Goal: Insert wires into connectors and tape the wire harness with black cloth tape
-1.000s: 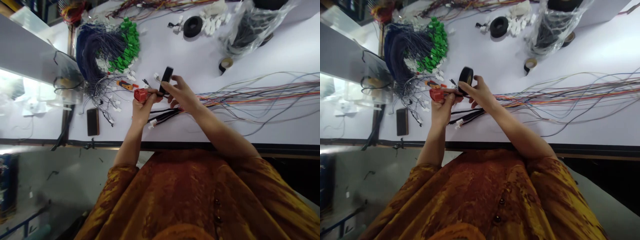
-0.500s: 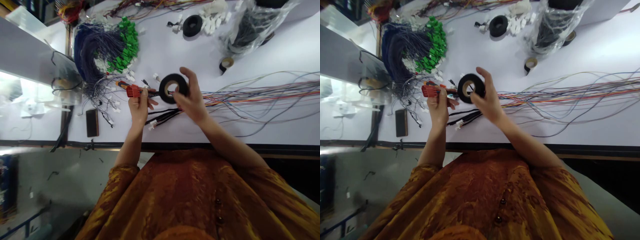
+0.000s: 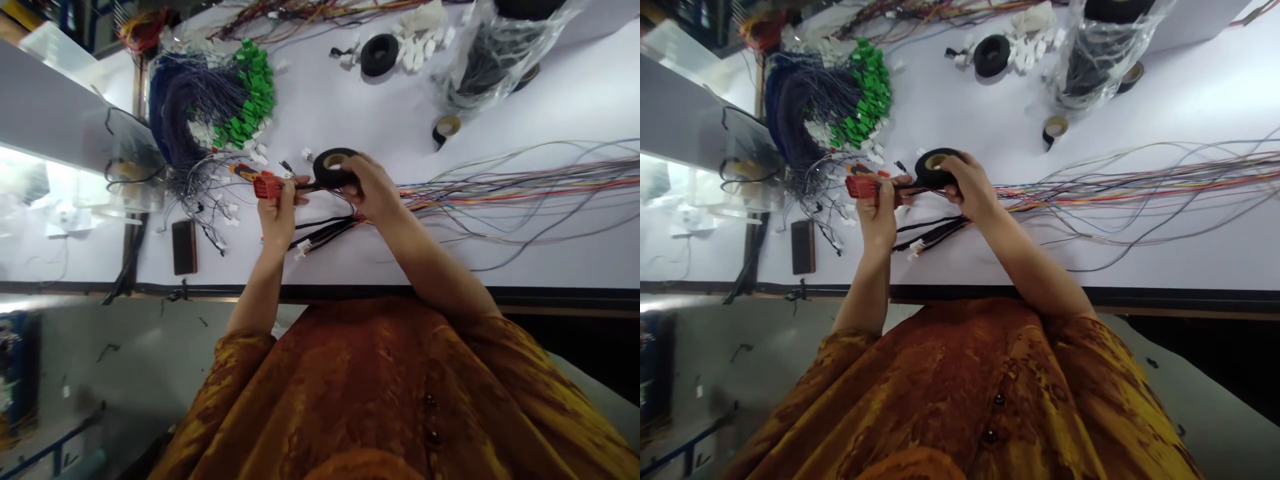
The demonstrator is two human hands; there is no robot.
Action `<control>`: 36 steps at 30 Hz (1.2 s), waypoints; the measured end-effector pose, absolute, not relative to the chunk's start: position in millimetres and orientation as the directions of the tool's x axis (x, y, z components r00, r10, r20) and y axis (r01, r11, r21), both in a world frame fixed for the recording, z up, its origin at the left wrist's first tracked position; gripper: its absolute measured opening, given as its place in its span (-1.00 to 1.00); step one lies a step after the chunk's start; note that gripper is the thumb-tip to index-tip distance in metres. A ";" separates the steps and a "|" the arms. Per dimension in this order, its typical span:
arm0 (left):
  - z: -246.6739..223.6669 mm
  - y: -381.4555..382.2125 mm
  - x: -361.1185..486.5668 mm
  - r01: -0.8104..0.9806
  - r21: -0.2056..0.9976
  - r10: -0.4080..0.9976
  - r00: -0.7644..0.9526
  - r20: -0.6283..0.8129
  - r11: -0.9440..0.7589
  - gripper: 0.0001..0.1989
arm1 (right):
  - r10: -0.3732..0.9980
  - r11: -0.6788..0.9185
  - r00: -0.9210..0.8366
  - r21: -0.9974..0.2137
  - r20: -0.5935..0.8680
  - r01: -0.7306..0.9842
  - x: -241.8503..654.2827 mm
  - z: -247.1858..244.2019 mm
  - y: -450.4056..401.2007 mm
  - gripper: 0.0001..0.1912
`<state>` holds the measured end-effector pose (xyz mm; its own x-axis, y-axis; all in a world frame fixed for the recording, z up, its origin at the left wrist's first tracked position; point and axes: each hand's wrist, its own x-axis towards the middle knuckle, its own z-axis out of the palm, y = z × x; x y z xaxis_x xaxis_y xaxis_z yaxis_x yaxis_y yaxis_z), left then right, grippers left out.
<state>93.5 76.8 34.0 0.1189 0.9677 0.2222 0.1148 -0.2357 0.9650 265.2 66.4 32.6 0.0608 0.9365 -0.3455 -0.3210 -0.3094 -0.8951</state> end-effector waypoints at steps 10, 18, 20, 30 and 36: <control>32.3 87.5 97.1 -0.018 0.999 0.996 0.082 -0.034 0.036 -0.54 | 0.954 0.283 -0.009 -0.894 0.298 0.349 252.7 -9.3 -22.9 -0.67; 34.7 78.0 91.9 -0.014 1.000 0.976 0.218 0.006 -0.003 -0.56 | 0.915 -0.309 0.122 -0.862 -0.384 -0.401 275.6 12.7 71.1 -0.77; 25.6 83.5 89.0 -0.078 0.997 0.989 0.150 -0.017 0.029 -0.53 | 0.882 -0.331 0.131 -0.794 -0.452 -0.510 283.7 8.8 69.2 -0.86; 7.0 103.1 114.5 0.128 0.989 0.926 0.360 -0.116 0.074 -0.58 | 0.943 -0.176 0.253 -0.970 -0.215 -0.166 293.2 -9.6 24.4 -0.51; 28.6 100.7 124.1 0.275 0.961 0.959 0.265 -0.105 0.029 -0.43 | 0.986 0.114 0.052 -0.873 0.157 0.474 272.4 -8.7 -24.9 -0.48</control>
